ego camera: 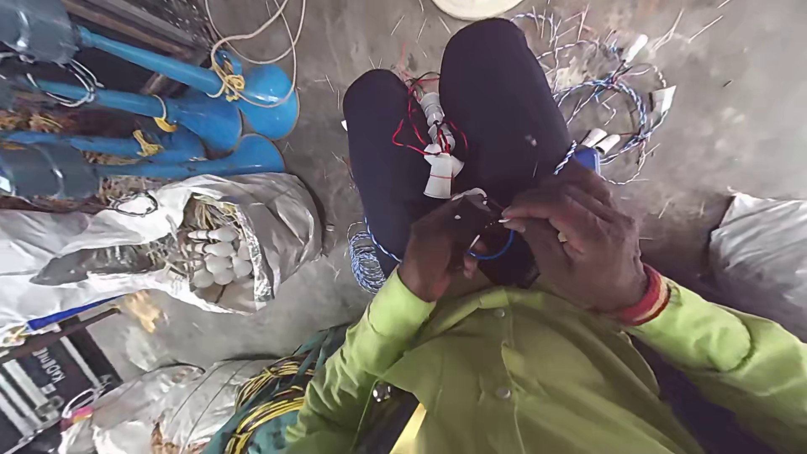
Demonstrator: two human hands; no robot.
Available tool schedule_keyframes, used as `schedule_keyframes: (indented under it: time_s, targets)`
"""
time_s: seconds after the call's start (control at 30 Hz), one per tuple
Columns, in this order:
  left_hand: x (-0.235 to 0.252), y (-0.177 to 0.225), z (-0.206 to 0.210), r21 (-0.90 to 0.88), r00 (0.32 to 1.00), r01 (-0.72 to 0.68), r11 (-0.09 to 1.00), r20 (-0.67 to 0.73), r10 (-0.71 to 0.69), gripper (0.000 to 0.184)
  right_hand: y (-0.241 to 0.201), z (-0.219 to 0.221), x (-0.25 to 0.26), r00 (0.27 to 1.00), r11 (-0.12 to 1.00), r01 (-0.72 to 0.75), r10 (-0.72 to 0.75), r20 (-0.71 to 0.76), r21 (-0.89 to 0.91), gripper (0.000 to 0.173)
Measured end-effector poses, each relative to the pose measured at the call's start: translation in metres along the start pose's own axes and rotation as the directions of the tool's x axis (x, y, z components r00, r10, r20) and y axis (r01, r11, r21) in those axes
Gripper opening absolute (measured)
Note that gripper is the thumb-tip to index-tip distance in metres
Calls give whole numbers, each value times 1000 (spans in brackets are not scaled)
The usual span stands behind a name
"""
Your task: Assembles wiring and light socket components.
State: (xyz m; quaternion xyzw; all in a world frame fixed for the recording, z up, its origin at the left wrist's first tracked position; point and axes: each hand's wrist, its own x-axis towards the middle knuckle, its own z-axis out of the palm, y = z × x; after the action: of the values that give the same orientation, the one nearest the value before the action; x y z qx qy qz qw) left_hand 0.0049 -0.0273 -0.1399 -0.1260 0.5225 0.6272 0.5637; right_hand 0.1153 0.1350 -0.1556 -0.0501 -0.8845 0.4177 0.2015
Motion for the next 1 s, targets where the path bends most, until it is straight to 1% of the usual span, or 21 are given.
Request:
schedule_keyframes:
  time_s: [0.03,0.1,0.17,0.23,0.27,0.3,0.33,0.37,0.4,0.47,0.53,0.6,0.67,0.73,0.77,0.83,0.9,0.93,0.97,1.0]
  targets:
    - [1,-3,0,69,1000,-11,998,9,11,26,-2,-1,-1,999,1000,-14,14,31,12,20]
    - [-1,-7,1,160,996,-76,984,-36,82,27,-4,-4,0,993,995,-93,91,69,25,19]
    - [-4,-11,-6,168,971,-220,961,-58,233,26,-3,-7,1,977,978,-202,197,85,49,20]
    - [-6,-13,-13,206,922,-354,912,-87,377,26,-2,-9,4,957,956,-282,274,97,83,21]
    - [-7,-13,-13,238,884,-434,869,-69,461,22,-1,-9,5,949,946,-309,300,98,98,21]
    - [-9,-14,-12,295,838,-516,804,-20,545,19,-2,-9,6,941,935,-334,323,98,121,20]
    - [-12,-13,-10,372,784,-588,718,42,620,19,-3,-8,7,937,926,-346,334,100,149,20]
    - [-13,-12,-7,450,738,-630,633,95,668,22,-3,-8,8,935,919,-352,338,108,178,20]
    - [-14,-11,-5,519,713,-642,565,132,689,26,-3,-9,8,933,912,-357,338,123,205,20]
    - [-16,-10,-4,600,700,-636,485,184,690,32,-6,-10,7,926,895,-373,341,163,244,18]
    - [-16,-10,-5,640,718,-611,466,200,667,36,-7,-11,3,915,884,-395,354,196,249,17]
    - [-16,-9,-5,679,753,-557,479,169,635,38,-6,-7,-1,915,889,-395,359,185,232,18]
    - [-14,-4,-4,687,787,-510,518,130,603,41,-4,-2,0,937,915,-344,322,133,212,19]
    - [-14,3,-7,652,826,-489,580,132,548,40,-1,1,3,955,923,-291,266,129,252,18]
    - [-13,5,-8,618,843,-485,618,144,518,37,0,1,5,958,920,-281,251,139,273,17]
    - [-14,5,-9,544,875,-466,698,169,453,32,0,0,6,954,913,-286,242,178,291,20]
    - [-17,4,-8,527,890,-445,724,174,421,27,-1,-3,5,942,912,-314,264,207,266,21]
    - [-17,3,-8,546,887,-446,709,166,431,27,0,-4,4,935,911,-330,280,216,248,20]
    - [-18,1,-8,593,875,-454,664,157,458,26,-1,-5,2,929,907,-345,295,222,240,20]
    - [-19,-3,-7,652,850,-470,595,152,505,29,-2,-5,1,923,902,-361,310,227,237,20]
